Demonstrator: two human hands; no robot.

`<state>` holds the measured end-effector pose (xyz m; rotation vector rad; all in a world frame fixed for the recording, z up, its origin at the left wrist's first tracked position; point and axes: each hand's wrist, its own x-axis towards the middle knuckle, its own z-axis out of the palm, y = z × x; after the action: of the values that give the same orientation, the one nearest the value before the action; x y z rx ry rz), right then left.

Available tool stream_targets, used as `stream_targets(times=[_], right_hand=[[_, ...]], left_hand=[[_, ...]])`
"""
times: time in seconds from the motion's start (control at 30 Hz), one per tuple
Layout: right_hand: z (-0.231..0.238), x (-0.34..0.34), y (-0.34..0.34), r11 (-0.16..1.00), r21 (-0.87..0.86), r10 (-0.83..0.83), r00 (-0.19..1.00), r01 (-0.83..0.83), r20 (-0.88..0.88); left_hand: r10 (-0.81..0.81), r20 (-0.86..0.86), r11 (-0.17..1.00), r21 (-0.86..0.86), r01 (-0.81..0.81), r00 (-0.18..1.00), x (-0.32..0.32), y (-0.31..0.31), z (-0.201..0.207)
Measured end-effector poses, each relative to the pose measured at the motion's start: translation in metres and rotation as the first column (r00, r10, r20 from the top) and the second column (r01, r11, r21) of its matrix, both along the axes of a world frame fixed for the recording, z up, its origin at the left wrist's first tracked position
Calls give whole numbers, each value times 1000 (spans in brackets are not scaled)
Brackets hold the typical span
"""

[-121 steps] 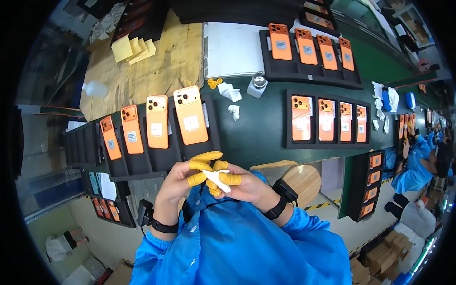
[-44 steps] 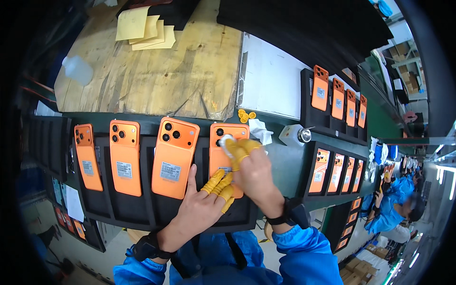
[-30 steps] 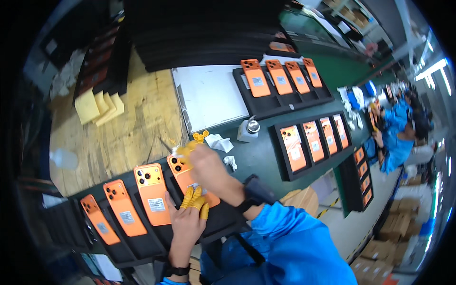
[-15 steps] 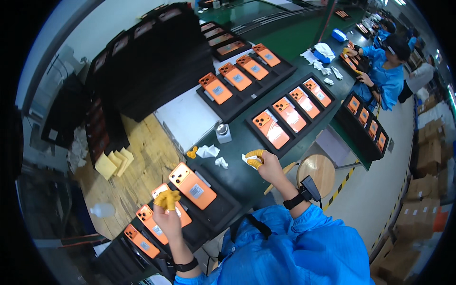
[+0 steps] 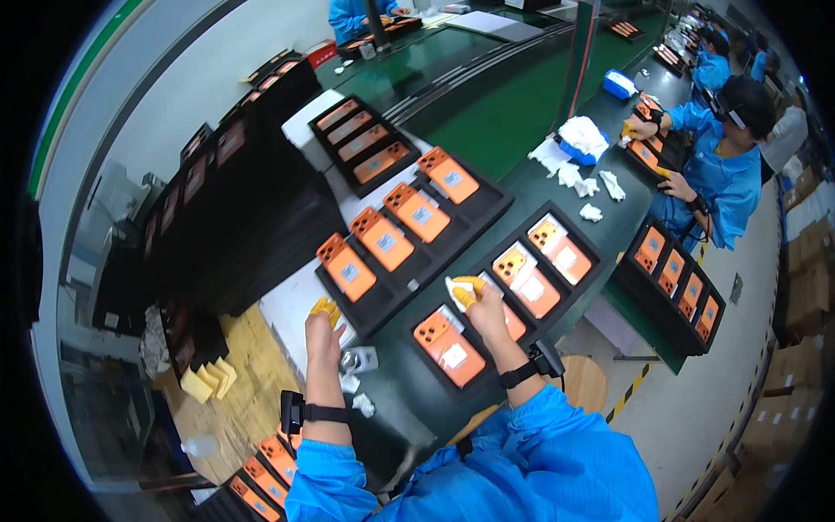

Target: Cleaning the back and camera lenses of smartphones on an assembly line.

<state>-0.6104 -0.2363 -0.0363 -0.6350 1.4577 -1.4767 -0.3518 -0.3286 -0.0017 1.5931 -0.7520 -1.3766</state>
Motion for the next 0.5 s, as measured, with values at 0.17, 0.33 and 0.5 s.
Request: stream_targets(times=[0.17, 0.33, 0.5], right_hand=[[-27, -35, -56, 999, 52, 10, 997, -14, 76], [-56, -62, -105, 1000, 19, 17, 1000, -17, -3], [-65, -55, -122, 990, 127, 46, 990, -63, 133]], left_hand=[[77, 228, 949, 281, -142, 971, 37, -83, -84], [-59, 422, 888, 436, -145, 905, 29, -102, -99], [-75, 429, 860, 485, -160, 900, 29, -106, -98]])
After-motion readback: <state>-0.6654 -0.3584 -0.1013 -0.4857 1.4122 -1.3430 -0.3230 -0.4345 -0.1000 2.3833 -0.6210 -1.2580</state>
